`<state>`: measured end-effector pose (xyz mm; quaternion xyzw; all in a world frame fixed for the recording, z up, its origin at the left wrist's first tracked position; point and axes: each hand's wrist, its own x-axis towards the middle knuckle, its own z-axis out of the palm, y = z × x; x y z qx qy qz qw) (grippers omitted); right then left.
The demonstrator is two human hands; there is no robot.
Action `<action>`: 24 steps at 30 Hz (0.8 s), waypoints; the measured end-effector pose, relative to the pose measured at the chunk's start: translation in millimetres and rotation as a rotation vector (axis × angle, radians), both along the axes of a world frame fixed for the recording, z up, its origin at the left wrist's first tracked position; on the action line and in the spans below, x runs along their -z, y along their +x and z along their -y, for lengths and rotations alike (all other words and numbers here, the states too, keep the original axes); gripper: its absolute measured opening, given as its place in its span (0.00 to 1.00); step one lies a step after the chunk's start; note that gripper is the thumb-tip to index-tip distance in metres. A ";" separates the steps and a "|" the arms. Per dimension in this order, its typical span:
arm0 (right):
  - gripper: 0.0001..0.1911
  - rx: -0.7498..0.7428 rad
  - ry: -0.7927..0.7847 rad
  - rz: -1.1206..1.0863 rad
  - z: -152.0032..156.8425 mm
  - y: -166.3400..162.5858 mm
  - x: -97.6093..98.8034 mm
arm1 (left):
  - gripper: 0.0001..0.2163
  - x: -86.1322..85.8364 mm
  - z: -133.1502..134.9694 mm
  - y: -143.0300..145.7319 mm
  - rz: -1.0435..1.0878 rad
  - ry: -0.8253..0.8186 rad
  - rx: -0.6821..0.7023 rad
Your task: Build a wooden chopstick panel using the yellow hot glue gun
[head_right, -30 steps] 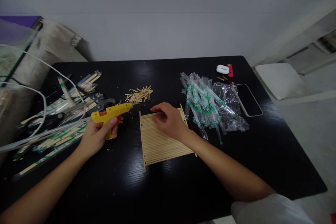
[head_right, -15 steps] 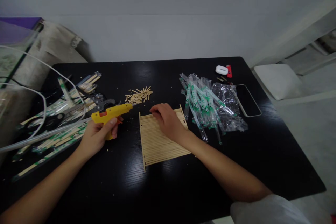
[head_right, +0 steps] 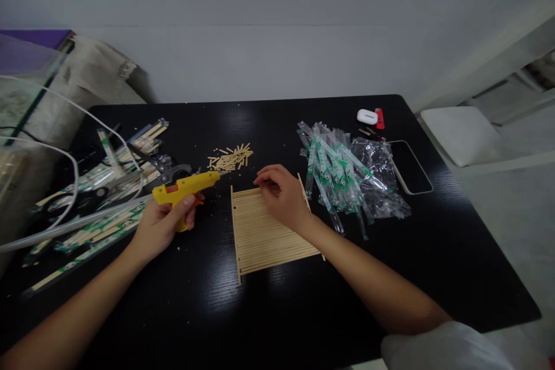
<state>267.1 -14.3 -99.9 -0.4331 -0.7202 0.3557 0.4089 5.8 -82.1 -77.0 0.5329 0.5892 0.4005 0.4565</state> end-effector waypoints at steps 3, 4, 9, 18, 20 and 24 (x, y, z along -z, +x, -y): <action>0.08 -0.101 0.055 0.058 2.3 -1.6 -2.4 | 0.17 1.4 0.2 -1.0 -0.001 -0.006 0.011; 0.08 -0.141 0.087 0.095 3.0 -2.1 -2.6 | 0.18 1.5 0.3 -1.1 -0.006 -0.007 0.014; 0.11 -0.312 0.267 0.292 7.8 -4.3 -0.5 | 0.20 0.6 0.0 0.1 -0.034 -0.003 0.018; 0.14 -0.361 0.340 0.393 10.5 -5.5 3.7 | 0.17 0.9 -0.2 0.7 -0.028 -0.001 0.005; 0.14 -0.350 0.321 0.351 9.5 -5.2 5.1 | 0.16 0.3 -0.3 0.7 -0.028 -0.001 0.004; 0.12 -0.286 0.232 0.240 7.6 -4.6 2.8 | 0.16 1.7 -0.4 0.0 -0.023 0.000 0.008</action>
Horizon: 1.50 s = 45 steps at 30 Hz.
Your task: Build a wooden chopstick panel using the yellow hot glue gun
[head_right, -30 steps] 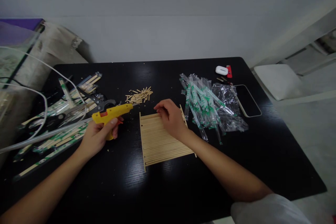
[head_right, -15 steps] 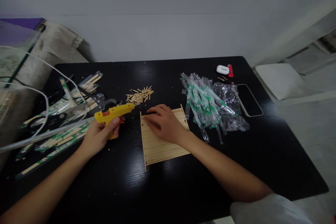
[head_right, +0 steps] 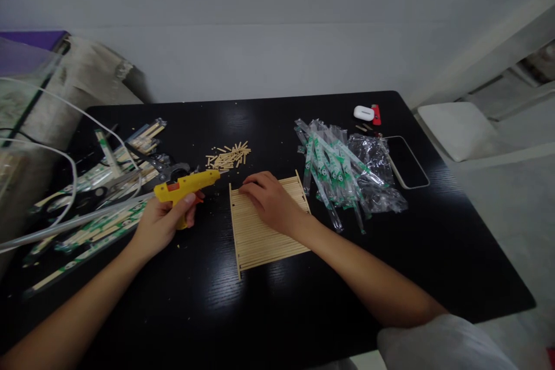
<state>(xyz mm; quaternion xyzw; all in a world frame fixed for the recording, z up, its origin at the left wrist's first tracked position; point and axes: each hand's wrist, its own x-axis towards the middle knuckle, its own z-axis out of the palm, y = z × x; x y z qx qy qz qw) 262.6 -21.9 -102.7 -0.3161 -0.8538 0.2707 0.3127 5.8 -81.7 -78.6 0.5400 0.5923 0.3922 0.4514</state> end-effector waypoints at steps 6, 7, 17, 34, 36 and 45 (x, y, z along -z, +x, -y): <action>0.06 0.210 -0.279 -0.184 -3.6 0.2 -7.5 | 0.17 2.7 0.7 -1.5 0.002 -0.006 0.010; 0.05 0.238 -0.312 -0.210 -3.9 0.0 -7.6 | 0.17 2.7 0.7 -1.5 0.001 -0.007 0.012; 0.12 0.026 -0.296 -0.054 -8.1 7.5 -9.1 | 0.17 -0.2 0.6 -0.3 -0.038 0.011 0.021; 0.09 0.012 -0.357 -0.087 -10.5 7.9 -8.1 | 0.20 -0.9 1.0 -0.7 -0.071 0.021 0.036; 0.10 -0.022 -0.333 -0.040 -12.4 9.4 -11.3 | 0.21 -0.5 0.8 -0.6 -0.072 0.023 0.036; 0.06 -0.047 -0.322 -0.048 -13.1 9.9 -14.1 | 0.18 -0.8 0.2 0.0 -0.079 0.047 0.036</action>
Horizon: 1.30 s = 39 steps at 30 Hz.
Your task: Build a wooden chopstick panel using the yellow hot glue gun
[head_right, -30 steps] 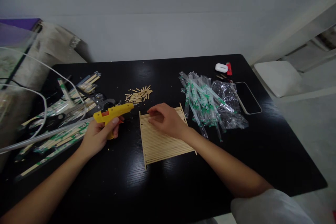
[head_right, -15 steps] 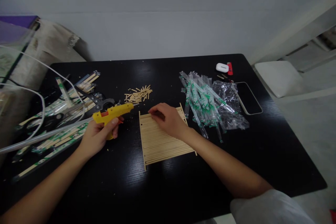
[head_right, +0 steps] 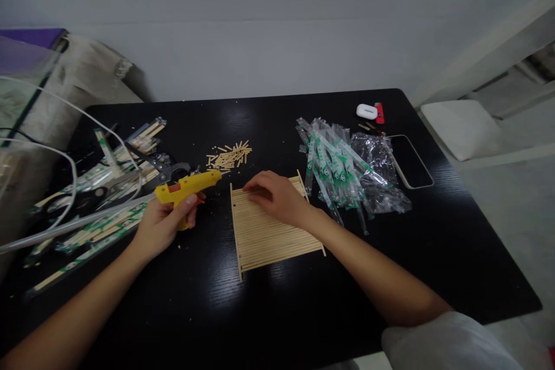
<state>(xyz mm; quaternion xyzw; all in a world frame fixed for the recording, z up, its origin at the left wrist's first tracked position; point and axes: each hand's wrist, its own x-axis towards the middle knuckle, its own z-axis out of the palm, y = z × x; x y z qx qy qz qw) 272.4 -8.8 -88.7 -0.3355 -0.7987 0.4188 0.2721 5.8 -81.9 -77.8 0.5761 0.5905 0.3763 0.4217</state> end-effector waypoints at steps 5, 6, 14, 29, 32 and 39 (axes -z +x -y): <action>0.03 0.005 -0.034 -0.021 -1.1 1.2 -0.2 | 0.20 -0.2 -0.6 -0.4 -0.007 0.026 0.015; 0.02 -0.006 -0.043 -0.024 -2.3 2.4 -0.5 | 0.20 -0.1 -0.6 -0.5 -0.003 0.026 0.015; 0.01 -0.188 -0.037 0.041 -12.0 13.3 -3.0 | 0.20 0.4 0.0 -0.3 0.015 -0.013 0.001; 0.06 -0.107 0.314 0.205 8.5 -0.9 6.9 | 0.19 0.6 1.1 -0.4 0.018 -0.038 -0.002; 0.05 -0.019 0.240 0.123 7.0 -0.8 9.7 | 0.20 2.3 1.6 -1.8 0.009 -0.037 0.009; 0.02 0.320 0.091 -0.042 -0.3 2.1 10.6 | 0.22 2.3 1.2 -1.9 -0.011 -0.036 0.003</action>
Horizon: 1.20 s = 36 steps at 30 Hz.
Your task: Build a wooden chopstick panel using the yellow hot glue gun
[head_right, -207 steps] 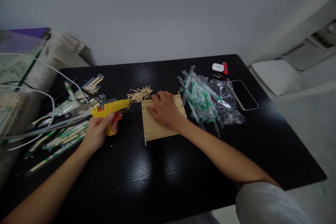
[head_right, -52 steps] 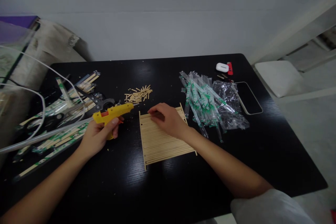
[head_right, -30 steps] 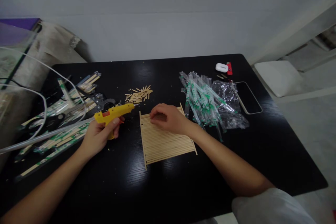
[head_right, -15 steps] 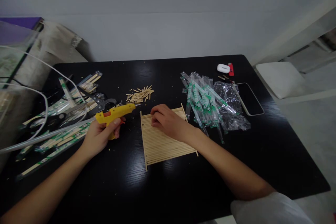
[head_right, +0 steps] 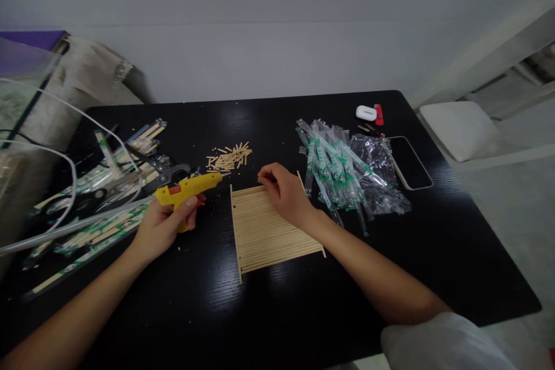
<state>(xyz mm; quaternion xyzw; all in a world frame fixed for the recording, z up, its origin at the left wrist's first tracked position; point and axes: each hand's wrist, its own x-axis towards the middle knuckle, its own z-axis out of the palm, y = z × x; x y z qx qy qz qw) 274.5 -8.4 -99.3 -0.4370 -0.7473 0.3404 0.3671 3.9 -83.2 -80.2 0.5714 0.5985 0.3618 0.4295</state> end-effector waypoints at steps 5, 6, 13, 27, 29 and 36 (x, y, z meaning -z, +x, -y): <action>0.03 0.053 -0.087 -0.097 -2.0 -0.1 4.8 | 0.23 -1.4 -0.3 0.8 -0.007 0.014 0.007; 0.04 0.061 -0.108 -0.108 -2.0 0.0 5.5 | 0.23 -1.5 -0.4 0.9 -0.008 0.019 0.009; 0.04 0.030 -0.065 -0.059 -1.0 0.3 0.5 | 0.20 -2.3 -0.7 2.2 0.021 0.005 -0.004; 0.12 0.008 -0.118 -0.017 -0.1 0.2 -1.7 | 0.19 -2.3 -1.0 2.3 0.035 0.007 -0.005; 0.15 0.011 -0.122 -0.031 0.1 0.0 -1.9 | 0.20 -2.3 -1.0 2.2 0.029 0.014 -0.001; 0.19 -0.010 -0.136 -0.072 0.2 -0.5 -1.2 | 0.18 -3.2 -0.9 3.3 0.041 0.012 -0.018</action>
